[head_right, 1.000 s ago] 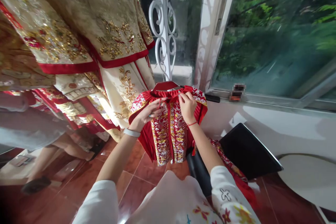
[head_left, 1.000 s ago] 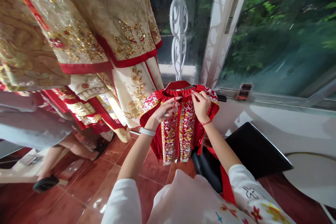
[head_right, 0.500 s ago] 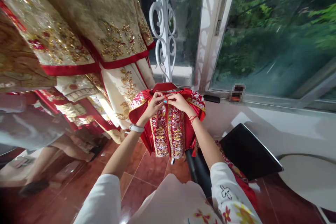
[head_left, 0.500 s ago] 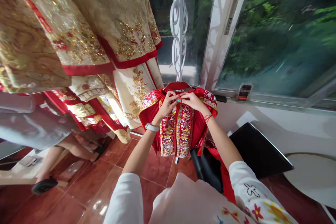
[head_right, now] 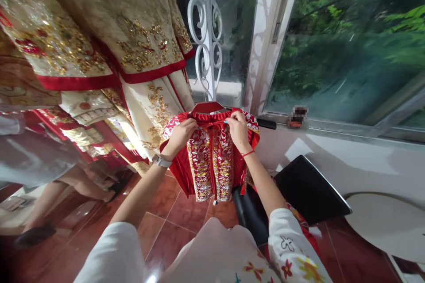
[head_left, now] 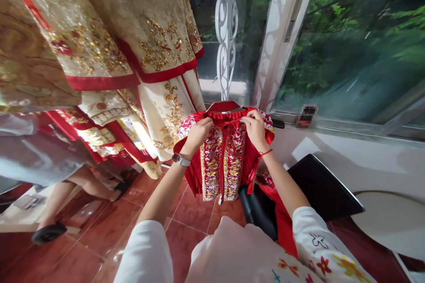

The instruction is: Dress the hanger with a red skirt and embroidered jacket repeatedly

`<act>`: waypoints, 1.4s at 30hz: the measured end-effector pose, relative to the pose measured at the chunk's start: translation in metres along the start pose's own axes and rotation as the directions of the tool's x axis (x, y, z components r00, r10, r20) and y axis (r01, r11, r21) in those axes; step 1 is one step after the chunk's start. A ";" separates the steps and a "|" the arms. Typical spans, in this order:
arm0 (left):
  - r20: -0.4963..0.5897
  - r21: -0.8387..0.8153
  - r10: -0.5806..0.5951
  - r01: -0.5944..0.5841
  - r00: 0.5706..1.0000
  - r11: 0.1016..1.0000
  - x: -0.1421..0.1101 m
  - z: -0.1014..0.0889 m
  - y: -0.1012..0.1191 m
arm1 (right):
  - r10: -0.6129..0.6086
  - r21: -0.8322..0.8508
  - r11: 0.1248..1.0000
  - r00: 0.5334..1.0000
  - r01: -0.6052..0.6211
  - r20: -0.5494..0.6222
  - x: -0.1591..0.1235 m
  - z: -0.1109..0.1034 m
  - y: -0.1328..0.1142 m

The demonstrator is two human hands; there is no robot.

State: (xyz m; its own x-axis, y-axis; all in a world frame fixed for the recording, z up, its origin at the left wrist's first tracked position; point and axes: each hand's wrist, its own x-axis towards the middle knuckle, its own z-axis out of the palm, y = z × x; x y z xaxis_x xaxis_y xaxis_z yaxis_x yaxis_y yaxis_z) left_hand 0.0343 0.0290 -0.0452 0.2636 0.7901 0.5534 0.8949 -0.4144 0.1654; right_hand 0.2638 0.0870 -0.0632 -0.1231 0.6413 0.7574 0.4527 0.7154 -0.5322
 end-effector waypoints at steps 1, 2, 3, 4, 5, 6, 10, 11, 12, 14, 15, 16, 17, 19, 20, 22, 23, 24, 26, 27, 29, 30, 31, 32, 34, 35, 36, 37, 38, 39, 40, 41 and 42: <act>-0.001 -0.053 -0.030 0.030 1.000 0.998 -0.002 0.000 -0.001 | 0.017 0.018 1.000 1.000 -0.017 -0.008 0.000 -0.004 0.002; -0.017 -0.134 -0.064 0.061 0.998 0.989 -0.004 0.001 -0.001 | 0.047 0.073 0.996 0.999 -0.047 0.000 -0.001 -0.006 0.002; -0.047 -0.245 -0.110 0.096 0.993 0.965 -0.005 0.004 0.001 | 0.095 0.165 0.981 0.995 -0.098 0.025 -0.002 -0.006 0.002; -0.068 -0.386 -0.163 0.124 0.984 0.914 -0.005 0.007 0.003 | 0.159 0.288 0.942 0.985 -0.173 0.072 -0.005 -0.004 0.001; -0.058 -0.544 -0.208 0.144 0.976 0.827 -0.005 0.011 0.005 | 0.227 0.423 0.866 0.964 -0.266 0.142 -0.008 0.000 -0.001; -0.015 -0.693 -0.238 0.162 0.971 0.702 -0.005 0.014 0.007 | 0.285 0.542 0.757 0.931 -0.364 0.227 -0.010 0.004 -0.003; 0.193 -0.929 -0.195 0.244 0.962 0.280 -0.006 0.020 0.009 | 0.340 0.657 0.534 0.847 -0.532 0.409 -0.015 0.007 -0.007; 0.189 -0.917 -0.191 0.243 0.963 0.318 -0.007 0.018 0.008 | 0.315 0.605 0.619 0.864 -0.500 0.392 -0.014 0.001 -0.008; 0.163 -0.877 -0.193 0.232 0.968 0.421 -0.010 0.014 0.006 | 0.280 0.537 0.714 0.886 -0.449 0.370 -0.011 -0.007 -0.008; 0.098 -0.680 -0.178 0.197 0.979 0.706 -0.015 0.004 0.005 | 0.179 0.367 0.882 0.930 -0.296 0.321 -0.006 -0.028 -0.010; 0.072 -0.541 -0.165 0.178 0.984 0.822 -0.018 -0.001 0.005 | 0.121 0.280 0.937 0.945 -0.210 0.303 -0.004 -0.037 -0.012; 0.053 -0.412 -0.155 0.163 0.986 0.897 -0.021 -0.005 0.006 | 0.067 0.218 0.966 0.952 -0.136 0.299 -0.002 -0.045 -0.014; 0.036 -0.318 -0.150 0.154 0.988 0.935 -0.024 -0.009 0.007 | 0.019 0.186 0.979 0.948 -0.082 0.318 -0.002 -0.050 -0.017; 0.028 -0.246 -0.139 0.141 0.990 0.959 -0.029 -0.013 0.010 | -0.052 0.177 0.984 0.906 -0.025 0.419 -0.003 -0.055 -0.020; 0.035 -0.243 -0.133 0.137 0.991 0.960 -0.030 -0.013 0.011 | -0.060 0.182 0.983 0.883 -0.029 0.466 -0.005 -0.055 -0.021; 0.064 -0.241 -0.120 0.132 0.991 0.961 -0.034 -0.014 0.012 | -0.035 0.122 0.992 0.878 -0.026 0.477 -0.008 -0.054 -0.022; 0.082 -0.227 -0.117 0.133 0.990 0.965 -0.035 -0.013 0.013 | -0.013 0.052 0.999 0.903 -0.010 0.429 -0.009 -0.053 -0.021; 0.097 -0.203 -0.119 0.137 0.988 0.970 -0.036 -0.013 0.013 | 0.002 -0.029 1.000 0.937 0.008 0.351 -0.011 -0.053 -0.021; 0.122 -0.168 -0.131 0.150 0.984 0.974 -0.038 -0.010 0.012 | -0.007 -0.125 0.992 0.979 0.033 0.205 -0.015 -0.051 -0.022; 0.134 -0.180 -0.136 0.159 0.982 0.971 -0.039 -0.008 0.010 | -0.023 -0.114 0.993 0.981 0.045 0.192 -0.017 -0.050 -0.022; 0.157 -0.272 -0.139 0.178 0.978 0.946 -0.042 -0.003 0.006 | -0.031 -0.010 0.999 0.960 0.035 0.278 -0.021 -0.049 -0.022; 0.159 -0.332 -0.142 0.188 0.977 0.924 -0.044 -0.001 0.004 | -0.011 0.050 0.999 0.944 -0.006 0.330 -0.022 -0.049 -0.021; 0.153 -0.383 -0.149 0.198 0.977 0.902 -0.046 -0.001 0.002 | 0.024 0.073 0.996 0.938 -0.053 0.345 -0.023 -0.050 -0.020; 0.139 -0.419 -0.160 0.205 0.977 0.885 -0.048 -0.001 0.000 | 0.066 0.052 0.995 0.947 -0.087 0.314 -0.023 -0.052 -0.017; 0.114 -0.455 -0.169 0.202 0.979 0.867 -0.052 -0.005 -0.003 | 0.095 -0.053 0.995 0.983 -0.087 0.156 -0.021 -0.058 -0.012; 0.112 -0.470 -0.155 0.190 0.982 0.862 -0.053 -0.009 -0.004 | 0.068 -0.099 0.993 0.994 -0.059 0.084 -0.020 -0.062 -0.008; 0.110 -0.494 -0.135 0.172 0.985 0.852 -0.054 -0.013 -0.007 | 0.028 -0.129 0.991 0.999 -0.023 0.038 -0.019 -0.065 -0.004; 0.090 -0.524 -0.125 0.154 0.988 0.838 -0.053 -0.018 -0.011 | -0.005 -0.143 0.990 1.000 0.006 0.006 -0.017 -0.068 0.001; 0.041 -0.555 -0.142 0.141 0.989 0.820 -0.051 -0.023 -0.018 | -0.022 -0.146 0.989 1.000 0.018 -0.021 -0.016 -0.069 0.007; -0.036 -0.579 -0.187 0.132 0.982 0.805 -0.047 -0.027 -0.029 | -0.021 -0.147 0.989 0.999 0.015 -0.043 -0.015 -0.069 0.015; -0.129 -0.589 -0.250 0.129 0.960 0.798 -0.043 -0.030 -0.041 | -0.008 -0.145 0.989 0.999 0.000 -0.054 -0.013 -0.067 0.023; -0.214 -0.590 -0.314 0.134 0.925 0.796 -0.038 -0.033 -0.056 | 0.014 -0.133 0.991 0.999 -0.020 -0.048 -0.010 -0.064 0.033; -0.263 -0.589 -0.363 0.149 0.894 0.794 -0.032 -0.033 -0.071 | 0.043 -0.106 0.993 0.999 -0.046 -0.029 -0.008 -0.060 0.043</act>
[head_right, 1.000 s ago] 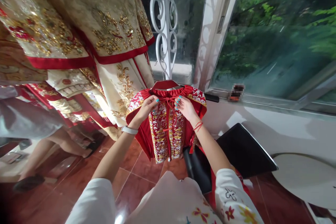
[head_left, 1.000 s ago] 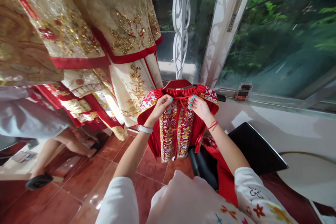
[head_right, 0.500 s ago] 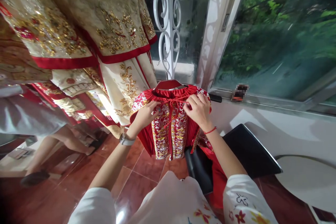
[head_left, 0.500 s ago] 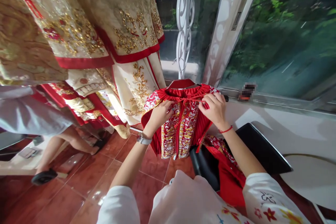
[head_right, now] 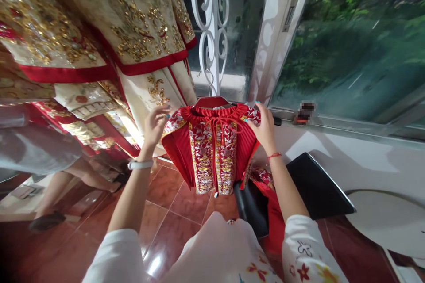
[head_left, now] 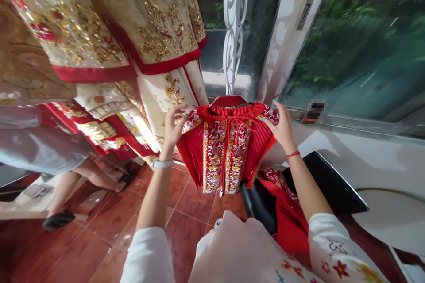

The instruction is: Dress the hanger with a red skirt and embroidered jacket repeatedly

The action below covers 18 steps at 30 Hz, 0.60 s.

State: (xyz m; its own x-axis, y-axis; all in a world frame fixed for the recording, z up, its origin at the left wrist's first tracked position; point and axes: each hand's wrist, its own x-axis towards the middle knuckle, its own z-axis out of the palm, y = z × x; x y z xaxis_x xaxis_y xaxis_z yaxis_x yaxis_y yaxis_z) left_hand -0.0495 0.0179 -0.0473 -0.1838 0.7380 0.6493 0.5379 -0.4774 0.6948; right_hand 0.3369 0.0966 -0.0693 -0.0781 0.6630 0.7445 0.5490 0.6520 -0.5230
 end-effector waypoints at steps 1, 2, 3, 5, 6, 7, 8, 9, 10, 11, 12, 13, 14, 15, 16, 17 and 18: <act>-0.014 0.003 -0.025 0.025 1.000 1.000 0.010 -0.004 -0.011 | 0.031 0.038 0.999 0.999 -0.032 0.027 0.004 0.005 0.010; 0.029 0.003 -0.056 0.056 0.998 0.998 0.019 -0.007 -0.021 | 0.067 0.083 0.994 0.996 -0.071 0.053 0.009 0.010 0.020; 0.102 0.003 -0.086 0.087 0.991 0.996 0.025 -0.008 -0.029 | 0.107 0.130 0.985 0.991 -0.116 0.077 0.015 0.014 0.030; 0.215 0.011 -0.118 0.119 0.970 0.993 0.028 -0.004 -0.039 | 0.189 0.210 0.954 0.971 -0.216 0.144 0.030 0.016 0.047; 0.215 0.025 -0.114 0.111 0.970 0.993 0.025 -0.001 -0.041 | 0.224 0.237 0.933 0.952 -0.271 0.208 0.040 0.015 0.055; 0.173 0.048 -0.100 0.093 0.980 0.994 0.020 0.003 -0.041 | 0.256 0.260 0.906 0.921 -0.334 0.293 0.050 0.013 0.061; 0.106 0.080 -0.082 0.073 0.991 0.994 0.013 0.008 -0.040 | 0.286 0.276 0.870 0.875 -0.408 0.390 0.060 0.011 0.067; 0.032 0.120 -0.061 0.057 0.998 0.991 0.005 0.012 -0.037 | 0.309 0.285 0.827 0.814 -0.485 0.492 0.068 0.008 0.071; -0.037 0.168 -0.040 0.046 0.999 0.985 -0.003 0.017 -0.035 | 0.317 0.292 0.783 0.755 -0.550 0.574 0.074 0.005 0.073; -0.094 0.222 -0.016 0.037 0.995 0.974 -0.011 0.022 -0.032 | 0.306 0.305 0.750 0.717 -0.587 0.627 0.077 0.003 0.074; -0.133 0.278 0.009 0.029 0.991 0.960 -0.017 0.026 -0.030 | 0.283 0.332 0.739 0.717 -0.586 0.637 0.077 0.003 0.074; -0.154 0.330 0.030 0.022 0.988 0.944 -0.023 0.031 -0.028 | 0.251 0.367 0.754 0.756 -0.545 0.605 0.074 0.003 0.072; -0.163 0.375 0.046 0.019 0.986 0.927 -0.027 0.035 -0.027 | 0.218 0.398 0.787 0.816 -0.471 0.535 0.068 0.004 0.070; -0.169 0.411 0.054 0.021 0.984 0.911 -0.029 0.039 -0.026 | 0.193 0.413 0.825 0.879 -0.386 0.436 0.061 0.007 0.068; -0.175 0.438 0.055 0.028 0.983 0.898 -0.031 0.042 -0.025 | 0.181 0.406 0.858 0.925 -0.314 0.333 0.054 0.009 0.066; -0.190 0.458 0.055 0.039 0.980 0.888 -0.032 0.045 -0.025 | 0.186 0.386 0.881 0.949 -0.276 0.254 0.047 0.011 0.066; -0.212 0.471 0.054 0.053 0.976 0.881 -0.032 0.048 -0.025 | 0.202 0.363 0.892 0.956 -0.270 0.213 0.042 0.013 0.067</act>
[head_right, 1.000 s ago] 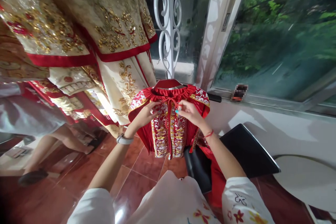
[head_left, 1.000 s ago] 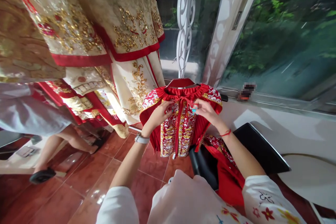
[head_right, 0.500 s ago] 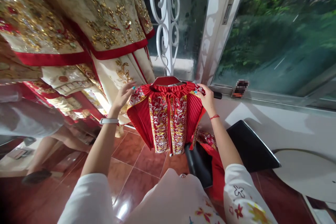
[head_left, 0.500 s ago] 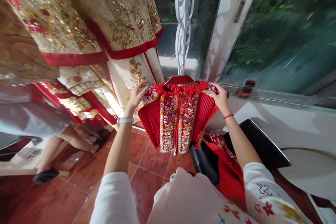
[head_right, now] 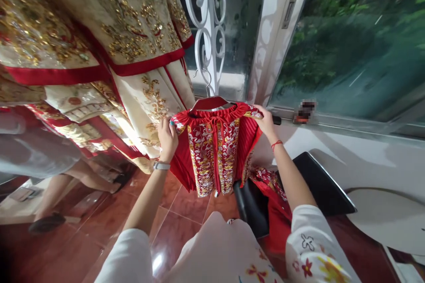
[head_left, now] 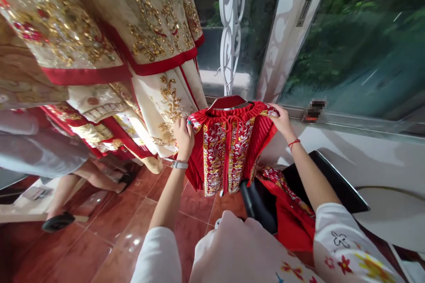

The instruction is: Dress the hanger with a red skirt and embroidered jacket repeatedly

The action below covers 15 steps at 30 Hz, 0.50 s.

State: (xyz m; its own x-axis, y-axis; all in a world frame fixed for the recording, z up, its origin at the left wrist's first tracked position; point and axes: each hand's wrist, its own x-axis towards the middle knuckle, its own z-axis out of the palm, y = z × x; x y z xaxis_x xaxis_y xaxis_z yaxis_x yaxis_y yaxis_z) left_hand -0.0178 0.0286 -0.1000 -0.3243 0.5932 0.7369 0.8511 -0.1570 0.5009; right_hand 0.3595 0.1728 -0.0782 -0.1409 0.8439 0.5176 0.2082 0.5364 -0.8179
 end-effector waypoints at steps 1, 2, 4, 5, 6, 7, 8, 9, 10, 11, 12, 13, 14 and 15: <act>-0.024 0.013 -0.010 0.010 1.000 1.000 0.000 0.001 0.001 | 0.021 -0.013 1.000 1.000 -0.021 0.002 -0.002 0.000 0.003; -0.045 0.021 -0.016 0.017 0.999 1.000 -0.001 0.002 0.002 | 0.056 -0.015 0.998 0.997 -0.055 0.046 -0.001 -0.002 0.005; -0.067 0.026 -0.017 0.019 0.998 0.999 -0.001 0.002 0.002 | 0.136 -0.001 0.990 0.968 -0.139 0.210 0.008 -0.011 0.009; -0.069 0.025 -0.014 0.015 0.998 1.000 -0.002 0.002 0.002 | 0.181 0.010 0.981 0.938 -0.192 0.294 0.013 -0.016 0.011; -0.069 0.024 -0.010 0.011 0.998 1.000 -0.003 0.001 0.003 | 0.226 0.022 0.968 0.902 -0.251 0.369 0.019 -0.021 0.012; -0.069 0.025 -0.006 0.008 0.998 1.000 -0.004 0.000 0.003 | 0.268 0.035 0.949 0.862 -0.312 0.430 0.025 -0.024 0.013; -0.070 0.027 -0.004 0.006 0.998 1.000 -0.005 -0.002 0.004 | 0.303 0.050 0.928 0.826 -0.369 0.475 0.029 -0.027 0.013; -0.072 0.031 -0.003 0.006 0.997 0.999 -0.005 -0.003 0.005 | 0.331 0.063 0.907 0.796 -0.417 0.507 0.032 -0.027 0.013; -0.073 0.036 -0.003 0.006 0.997 0.999 -0.005 -0.005 0.005 | 0.350 0.072 0.889 0.774 -0.452 0.528 0.034 -0.027 0.013; -0.071 0.037 -0.003 0.006 0.997 0.999 -0.005 -0.008 0.006 | 0.359 0.079 0.880 0.764 -0.468 0.536 0.034 -0.025 0.011; -0.066 0.029 -0.003 0.005 0.998 1.000 -0.004 -0.010 0.006 | 0.357 0.083 0.881 0.770 -0.466 0.529 0.032 -0.023 0.009; -0.053 0.011 -0.001 0.001 0.999 1.000 -0.004 -0.014 0.006 | 0.344 0.083 0.893 0.790 -0.442 0.507 0.027 -0.021 0.007; -0.036 -0.017 0.003 -0.004 0.999 1.000 -0.004 -0.018 0.005 | 0.313 0.077 0.919 0.833 -0.387 0.455 0.019 -0.018 0.004; -0.030 -0.048 0.004 -0.006 1.000 0.999 -0.006 -0.022 0.004 | 0.264 0.057 0.951 0.895 -0.304 0.359 0.008 -0.014 0.002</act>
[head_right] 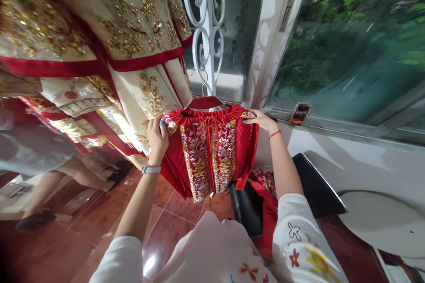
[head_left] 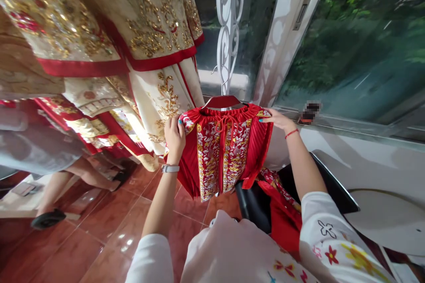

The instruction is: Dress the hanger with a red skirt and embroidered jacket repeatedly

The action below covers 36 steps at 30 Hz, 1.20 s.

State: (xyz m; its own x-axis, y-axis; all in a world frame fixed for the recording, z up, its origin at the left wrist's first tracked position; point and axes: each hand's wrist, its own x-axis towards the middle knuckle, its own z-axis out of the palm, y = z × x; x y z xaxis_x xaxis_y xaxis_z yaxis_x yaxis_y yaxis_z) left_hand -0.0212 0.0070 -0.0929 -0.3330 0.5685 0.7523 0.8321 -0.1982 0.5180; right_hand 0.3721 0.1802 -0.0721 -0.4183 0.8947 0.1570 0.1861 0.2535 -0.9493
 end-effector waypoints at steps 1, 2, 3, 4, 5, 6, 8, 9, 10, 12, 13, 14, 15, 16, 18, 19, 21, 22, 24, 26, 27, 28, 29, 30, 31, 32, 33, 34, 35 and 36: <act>-0.014 -0.024 -0.003 0.003 1.000 1.000 -0.004 -0.004 -0.001 | -0.093 -0.079 0.994 0.984 0.082 -0.154 -0.012 0.010 0.003; -0.057 -0.032 -0.013 0.011 0.998 0.999 -0.011 -0.007 -0.002 | -0.197 -0.179 0.974 0.917 0.142 -0.345 -0.026 0.023 0.007; -0.128 -0.026 -0.030 0.027 0.991 0.999 -0.021 -0.009 -0.002 | -0.297 -0.285 0.944 0.796 0.164 -0.527 -0.041 0.039 0.014; -0.213 -0.013 -0.049 0.047 0.976 0.999 -0.033 -0.009 -0.002 | -0.358 -0.356 0.924 0.632 0.137 -0.687 -0.055 0.057 0.023; -0.278 -0.006 -0.065 0.066 0.959 0.998 -0.046 -0.007 0.000 | -0.361 -0.363 0.927 0.501 0.099 -0.786 -0.068 0.078 0.032; -0.295 -0.013 -0.081 0.081 0.952 0.997 -0.060 -0.001 0.002 | -0.335 -0.335 0.938 0.498 0.092 -0.800 -0.078 0.099 0.042; -0.189 -0.095 -0.146 0.130 0.971 0.987 -0.086 0.016 0.008 | -0.267 -0.238 0.961 0.678 0.138 -0.685 -0.086 0.140 0.061; -0.090 -0.161 -0.194 0.178 0.977 0.971 -0.097 0.026 0.011 | -0.227 -0.179 0.973 0.755 0.146 -0.616 -0.085 0.156 0.067; 0.024 -0.233 -0.244 0.242 0.970 0.942 -0.105 0.036 0.014 | -0.181 -0.117 0.983 0.817 0.140 -0.547 -0.083 0.166 0.072; 0.207 -0.348 -0.330 0.384 0.921 0.855 -0.114 0.048 0.014 | -0.092 -0.017 0.995 0.895 0.094 -0.437 -0.079 0.169 0.075; 0.257 -0.378 -0.359 0.436 0.897 0.817 -0.116 0.049 0.013 | -0.062 0.000 0.998 0.923 0.067 -0.381 -0.080 0.160 0.074; 0.278 -0.387 -0.384 0.469 0.880 0.794 -0.117 0.047 0.010 | -0.049 -0.011 0.999 0.938 0.048 -0.342 -0.083 0.146 0.072; 0.269 -0.380 -0.407 0.485 0.873 0.788 -0.118 0.042 0.008 | -0.053 -0.048 0.998 0.940 0.039 -0.338 -0.088 0.128 0.069; 0.240 -0.360 -0.426 0.488 0.872 0.795 -0.118 0.036 0.005 | -0.077 -0.111 0.993 0.922 0.038 -0.379 -0.094 0.109 0.066; 0.203 -0.314 -0.427 0.471 0.881 0.824 -0.118 0.021 0.005 | -0.153 -0.213 0.977 0.785 0.027 -0.600 -0.104 0.070 0.059; 0.206 -0.298 -0.405 0.451 0.891 0.841 -0.118 0.015 0.007 | -0.185 -0.258 0.966 0.740 0.016 -0.647 -0.105 0.055 0.057; 0.203 -0.289 -0.321 0.370 0.925 0.883 -0.113 0.006 0.015 | -0.225 -0.328 0.945 0.740 0.006 -0.634 -0.099 0.037 0.054; 0.172 -0.286 -0.268 0.309 0.948 0.907 -0.108 0.003 0.018 | -0.230 -0.353 0.936 0.768 0.006 -0.597 -0.094 0.034 0.053; 0.044 -0.259 -0.168 0.173 0.985 0.950 -0.090 -0.003 0.022 | -0.239 -0.386 0.923 0.799 0.010 -0.552 -0.081 0.037 0.053; -0.059 -0.215 -0.105 0.090 0.993 0.972 -0.061 -0.009 0.017 | -0.272 -0.416 0.909 0.778 0.015 -0.566 -0.071 0.046 0.052; -0.065 -0.196 -0.087 0.073 0.994 0.978 -0.043 -0.013 0.011 | -0.296 -0.434 0.901 0.761 0.021 -0.577 -0.068 0.051 0.050; -0.025 -0.189 -0.070 0.064 0.997 0.980 -0.024 -0.016 0.004 | -0.320 -0.453 0.891 0.746 0.028 -0.583 -0.066 0.056 0.047; 0.056 -0.190 -0.043 0.053 0.997 0.980 -0.005 -0.019 -0.003 | -0.344 -0.470 0.882 0.733 0.037 -0.587 -0.065 0.060 0.044; 0.166 -0.206 -0.009 0.044 0.986 0.978 0.013 -0.020 -0.009 | -0.366 -0.483 0.874 0.718 0.047 -0.592 -0.063 0.064 0.039; 0.279 -0.223 0.029 0.035 0.960 0.974 0.029 -0.021 -0.014 | -0.388 -0.490 0.870 0.699 0.061 -0.601 -0.062 0.066 0.033; 0.379 -0.234 0.064 0.029 0.923 0.972 0.042 -0.021 -0.018 | -0.413 -0.494 0.866 0.671 0.080 -0.616 -0.059 0.067 0.027; 0.454 -0.235 0.087 0.025 0.887 0.972 0.052 -0.020 -0.020 | -0.441 -0.497 0.861 0.637 0.102 -0.633 -0.054 0.066 0.021; 0.503 -0.224 0.099 0.019 0.859 0.974 0.059 -0.018 -0.021 | -0.470 -0.503 0.854 0.606 0.130 -0.642 -0.048 0.064 0.014; 0.530 -0.204 0.100 0.012 0.842 0.979 0.063 -0.015 -0.021 | -0.496 -0.512 0.844 0.597 0.161 -0.630 -0.040 0.060 0.009; 0.541 -0.186 0.097 0.006 0.835 0.983 0.065 -0.012 -0.022 | -0.516 -0.518 0.832 0.617 0.198 -0.594 -0.030 0.055 0.004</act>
State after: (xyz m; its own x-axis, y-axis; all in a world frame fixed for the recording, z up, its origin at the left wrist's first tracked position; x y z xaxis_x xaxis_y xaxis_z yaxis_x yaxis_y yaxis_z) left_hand -0.0660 0.0386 -0.0508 0.0425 0.8876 0.4586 0.7329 -0.3396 0.5895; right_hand 0.3367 0.1338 -0.0953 0.1743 0.6398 0.7486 0.5326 0.5782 -0.6181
